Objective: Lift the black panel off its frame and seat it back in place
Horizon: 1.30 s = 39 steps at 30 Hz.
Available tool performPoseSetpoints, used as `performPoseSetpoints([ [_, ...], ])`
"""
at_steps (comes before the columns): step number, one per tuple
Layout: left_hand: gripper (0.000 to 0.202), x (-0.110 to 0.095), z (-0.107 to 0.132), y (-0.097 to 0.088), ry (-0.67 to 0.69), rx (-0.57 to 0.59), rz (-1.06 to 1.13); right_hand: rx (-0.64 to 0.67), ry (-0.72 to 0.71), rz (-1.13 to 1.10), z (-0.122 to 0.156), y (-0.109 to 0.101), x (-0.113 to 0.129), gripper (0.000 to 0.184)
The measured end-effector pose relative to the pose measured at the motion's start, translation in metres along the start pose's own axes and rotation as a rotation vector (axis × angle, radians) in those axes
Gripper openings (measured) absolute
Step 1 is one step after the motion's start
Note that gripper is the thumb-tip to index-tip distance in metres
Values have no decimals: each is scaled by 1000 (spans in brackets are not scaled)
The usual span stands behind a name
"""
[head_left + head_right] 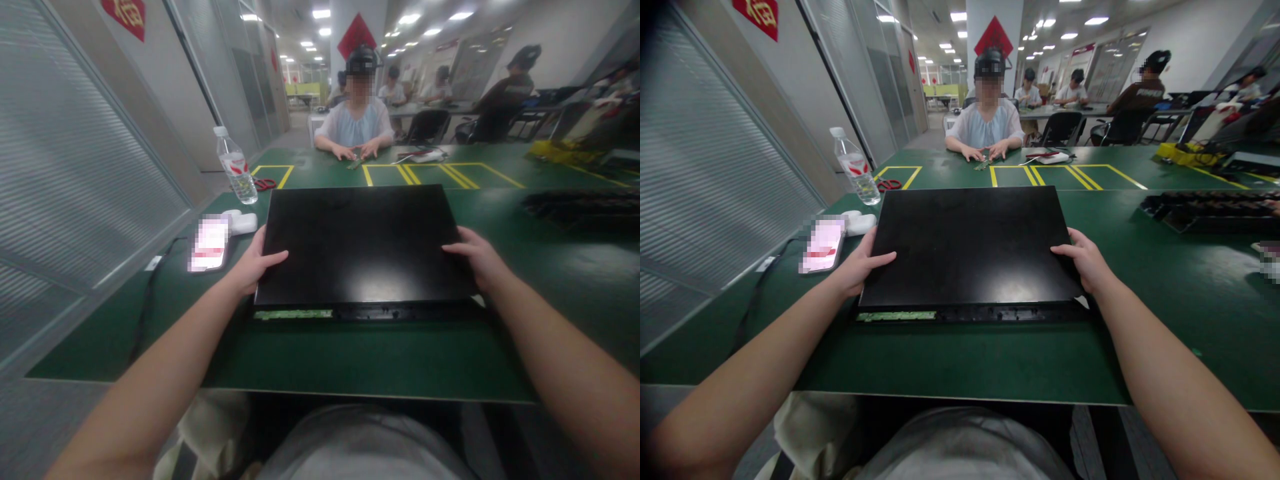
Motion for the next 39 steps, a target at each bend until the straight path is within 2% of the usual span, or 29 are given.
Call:
performPoseSetpoints([
  [6,112,0,-1,0,-7,38,-5,-2,1,35,-3,-2,-1,44],
  [11,117,0,0,1,-3,42,12,-14,40,23,1,1,1,46],
  [19,113,-2,1,2,63,32,-33,-18,13,18,4,2,4,47],
  [29,114,-2,2,3,26,13,-11,-12,1,81,1,0,2,47],
  [39,108,-3,2,1,50,12,-53,5,-6,84,-1,-2,-1,41],
])
Point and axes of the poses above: each hand's wrist, its own z-axis away from the middle knuckle, its own y-axis out of the palm, x = y × z, the point moved 6 cm from there along -z, towards the middle knuckle, and after that the axes turned 11 degrees about -y, right-handed, at the moved point
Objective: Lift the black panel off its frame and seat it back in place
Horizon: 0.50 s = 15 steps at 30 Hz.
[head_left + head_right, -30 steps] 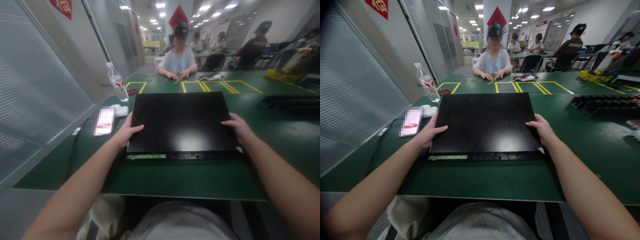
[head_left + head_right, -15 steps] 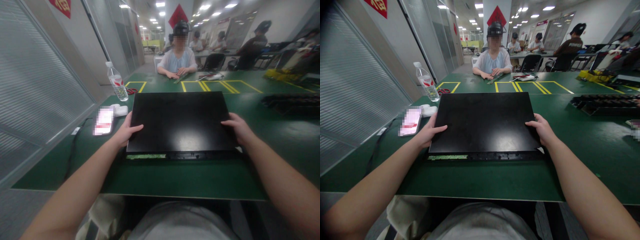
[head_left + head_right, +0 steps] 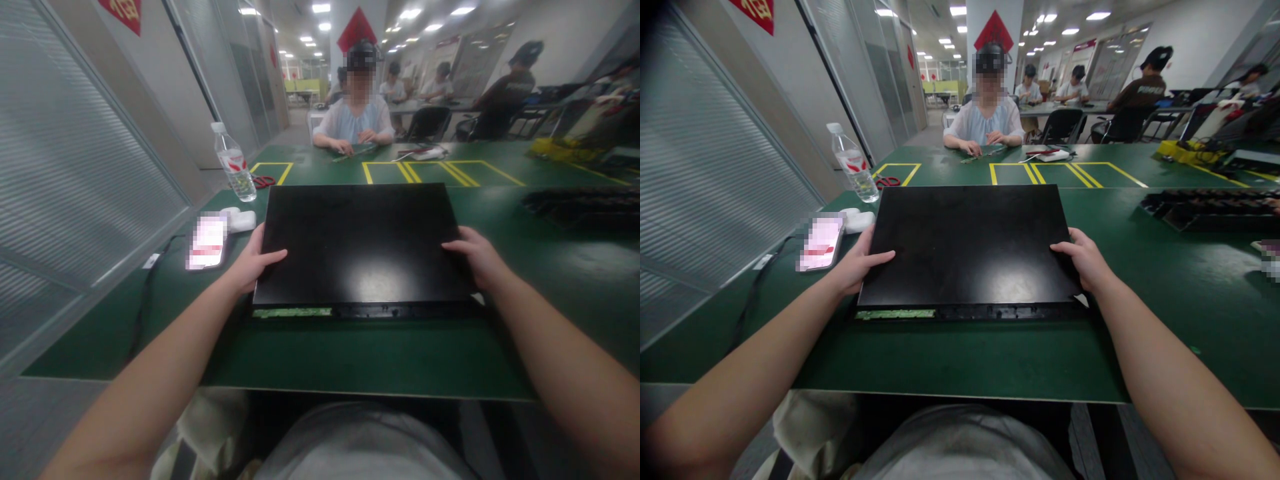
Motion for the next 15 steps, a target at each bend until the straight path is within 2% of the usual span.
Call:
performPoseSetpoints([
  [15,111,0,2,1,-40,-20,21,2,4,12,1,1,-1,41],
])
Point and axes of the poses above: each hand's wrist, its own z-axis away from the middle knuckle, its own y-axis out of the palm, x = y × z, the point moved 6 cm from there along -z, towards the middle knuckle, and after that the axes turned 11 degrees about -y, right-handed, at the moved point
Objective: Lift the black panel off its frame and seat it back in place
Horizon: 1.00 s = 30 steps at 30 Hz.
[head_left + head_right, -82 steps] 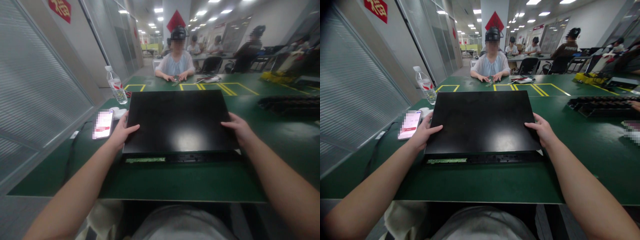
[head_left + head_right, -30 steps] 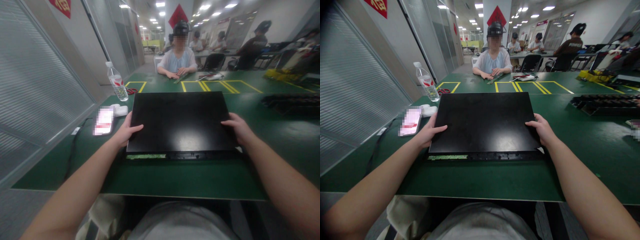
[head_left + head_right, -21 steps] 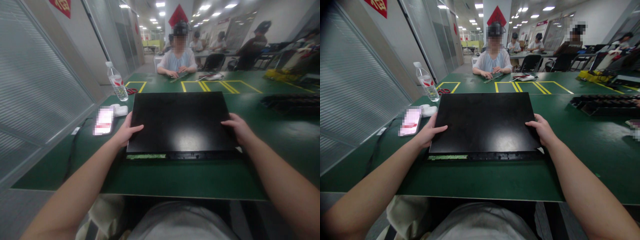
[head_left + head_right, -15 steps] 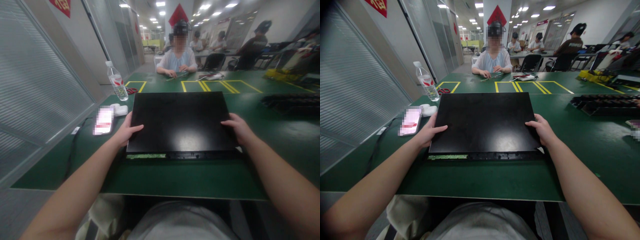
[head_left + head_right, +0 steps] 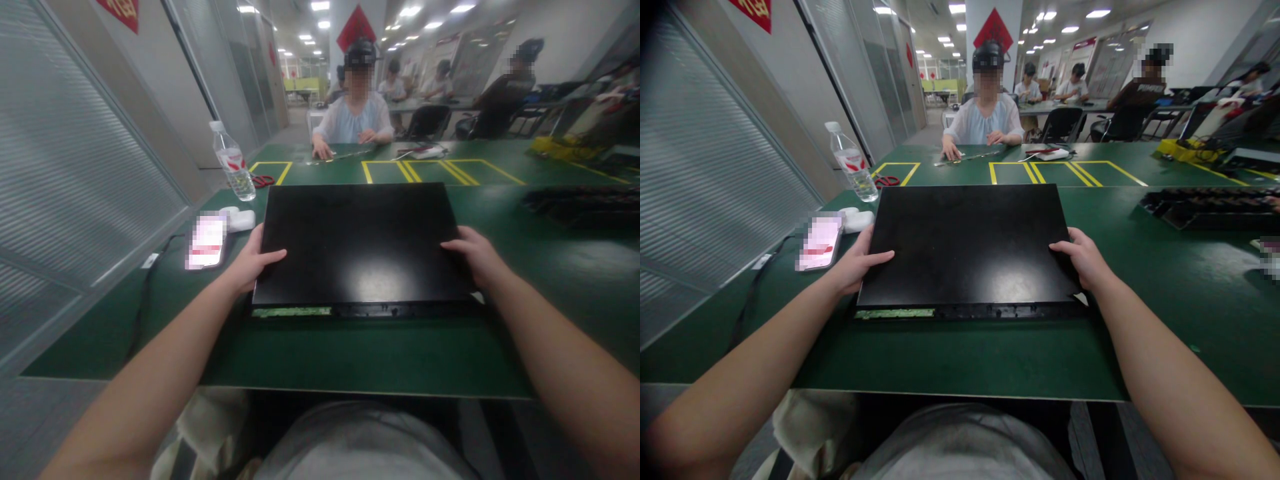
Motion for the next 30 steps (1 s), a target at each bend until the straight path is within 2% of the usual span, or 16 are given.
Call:
performPoseSetpoints([
  [7,108,0,-2,-1,11,13,-18,0,-26,14,-1,-1,1,37],
  [15,110,2,-2,-1,-15,16,-1,-35,35,-35,4,1,4,38],
  [20,105,1,-2,-1,1,12,4,-18,6,-11,1,0,2,34],
  [30,102,1,-2,-1,4,9,-8,-43,20,-25,4,1,5,36],
])
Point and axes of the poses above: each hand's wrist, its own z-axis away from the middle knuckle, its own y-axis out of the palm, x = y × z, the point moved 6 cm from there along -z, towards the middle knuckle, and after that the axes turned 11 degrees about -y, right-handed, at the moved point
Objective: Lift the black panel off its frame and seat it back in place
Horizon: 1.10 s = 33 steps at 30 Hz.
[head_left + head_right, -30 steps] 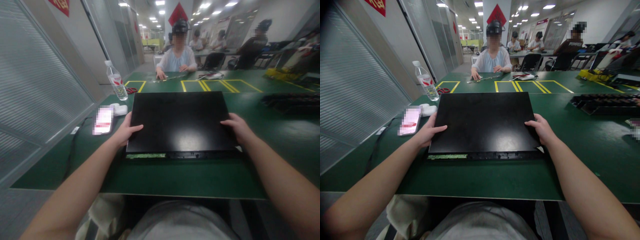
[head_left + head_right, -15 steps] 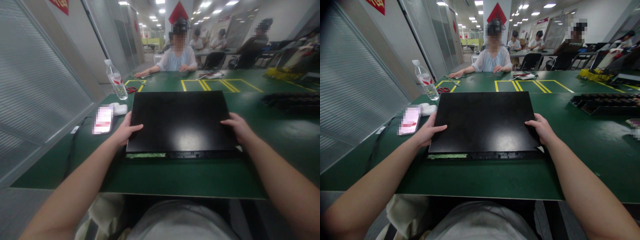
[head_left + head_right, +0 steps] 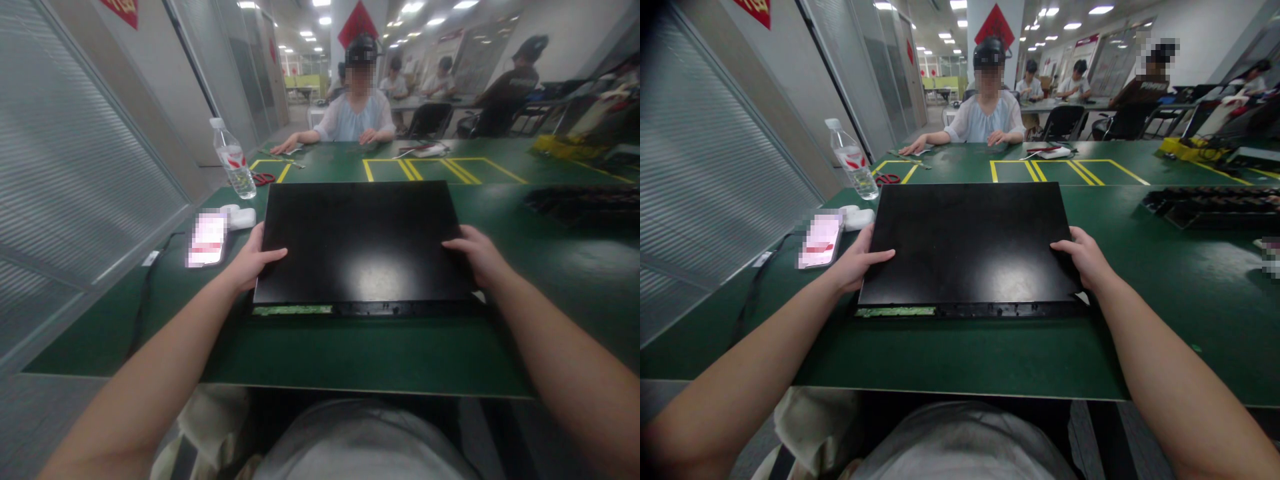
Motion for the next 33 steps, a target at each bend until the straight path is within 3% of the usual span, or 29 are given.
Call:
performPoseSetpoints([
  [14,100,0,0,-1,2,0,15,32,-46,40,-5,-3,-4,36],
  [21,108,2,-1,-1,-22,-2,11,18,-25,10,-5,-2,-4,38],
  [33,103,4,-1,-1,-56,0,39,19,0,20,-4,-2,-4,38],
])
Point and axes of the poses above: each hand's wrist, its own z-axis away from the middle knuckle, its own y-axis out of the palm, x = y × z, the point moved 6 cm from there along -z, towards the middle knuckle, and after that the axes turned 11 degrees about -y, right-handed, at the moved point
